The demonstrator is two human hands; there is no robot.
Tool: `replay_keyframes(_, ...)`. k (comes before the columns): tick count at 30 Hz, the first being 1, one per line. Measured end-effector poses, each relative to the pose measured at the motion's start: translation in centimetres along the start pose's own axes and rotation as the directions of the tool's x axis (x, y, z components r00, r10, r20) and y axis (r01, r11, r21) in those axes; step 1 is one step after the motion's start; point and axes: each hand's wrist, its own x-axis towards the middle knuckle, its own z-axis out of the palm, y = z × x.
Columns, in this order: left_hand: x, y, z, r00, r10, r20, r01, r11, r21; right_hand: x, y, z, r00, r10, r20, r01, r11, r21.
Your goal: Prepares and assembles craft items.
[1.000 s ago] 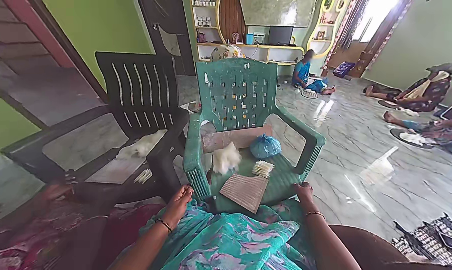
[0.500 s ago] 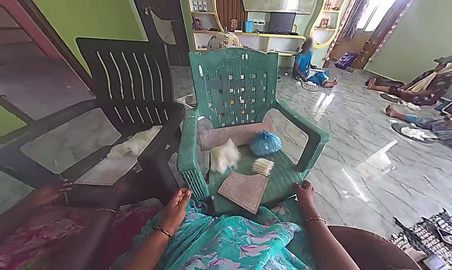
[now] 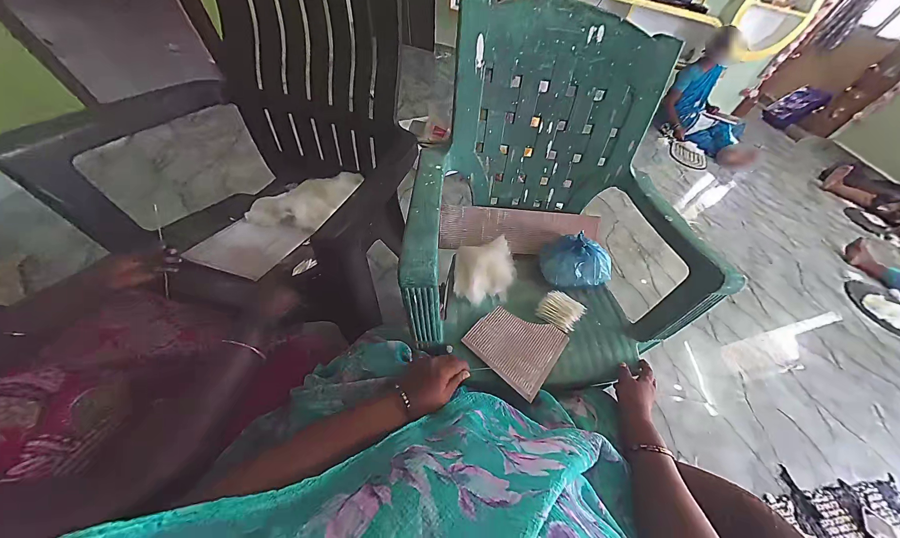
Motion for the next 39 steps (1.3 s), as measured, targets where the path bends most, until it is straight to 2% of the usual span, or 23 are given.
replay_keyframes(1,1.0,0.3,0.0,0.993,-0.074,0.087,0.077,0.997,-0.031,-0.1,-0.2,-0.1,1.000,-0.001,-0.007,0.001,1.000,-0.016)
replay_keyframes(3,2.6,0.2,0.3,0.977,-0.168,0.134,0.182,0.979,-0.097,-0.8,-1.2,-0.5,0.995,-0.072,-0.071,0.070,0.997,-0.033)
replay_keyframes(5,3.2,-0.1,0.6,0.971,-0.213,0.109,0.230,0.956,-0.183,-1.3,-2.6,-0.4,0.954,-0.273,-0.126,0.262,0.960,-0.096)
replay_keyframes(6,3.3,-0.6,0.9,0.978,-0.202,0.060,0.210,0.949,-0.235,-1.5,-3.4,-0.1,0.903,-0.414,-0.114,0.401,0.908,-0.124)
replay_keyframes(8,3.1,-2.0,1.8,0.989,-0.148,-0.026,0.133,0.943,-0.305,-1.9,-6.1,1.0,0.775,-0.632,-0.011,0.623,0.767,-0.154)
replay_keyframes(10,2.8,-2.9,2.1,0.993,-0.108,-0.044,0.089,0.946,-0.310,-2.3,-9.3,2.8,0.677,-0.719,0.159,0.736,0.662,-0.144)
replay_keyframes(14,2.8,-3.2,1.9,0.996,-0.086,-0.010,0.080,0.958,-0.275,-2.8,-15.4,7.9,0.609,-0.644,0.462,0.754,0.651,-0.087)
replay_keyframes(16,2.9,-3.3,1.7,0.996,-0.084,0.025,0.088,0.962,-0.260,-2.7,-17.2,10.9,0.606,-0.606,0.516,0.738,0.671,-0.078)
replay_keyframes(21,3.0,-3.4,1.2,0.995,-0.062,0.072,0.079,0.962,-0.263,-2.2,-19.4,15.6,0.704,-0.437,0.559,0.600,0.788,-0.140)
replay_keyframes(25,3.0,-3.5,0.9,0.995,-0.050,0.091,0.074,0.959,-0.272,-1.8,-19.2,15.4,0.713,-0.437,0.548,0.570,0.816,-0.091)
replay_keyframes(29,3.1,-3.6,1.3,0.998,-0.050,0.045,0.061,0.955,-0.290,-2.0,-17.9,13.1,0.800,-0.353,0.485,0.303,0.935,0.182)
replay_keyframes(31,3.1,-3.4,1.4,0.997,-0.066,0.040,0.074,0.955,-0.286,-2.4,-16.9,11.4,0.825,-0.326,0.461,0.176,0.924,0.339)
replay_keyframes(34,3.0,-3.6,2.2,0.996,-0.063,-0.056,0.045,0.957,-0.287,-3.0,-15.4,9.3,0.839,-0.303,0.451,0.011,0.840,0.542)
replay_keyframes(37,2.8,-3.6,2.4,0.994,-0.069,-0.084,0.042,0.956,-0.292,-3.9,-14.6,7.4,0.811,-0.291,0.508,-0.156,0.729,0.667)
replay_keyframes(39,2.6,-3.9,2.9,0.988,-0.054,-0.143,0.006,0.949,-0.314,-4.6,-14.3,6.7,0.795,-0.305,0.525,-0.196,0.689,0.698)
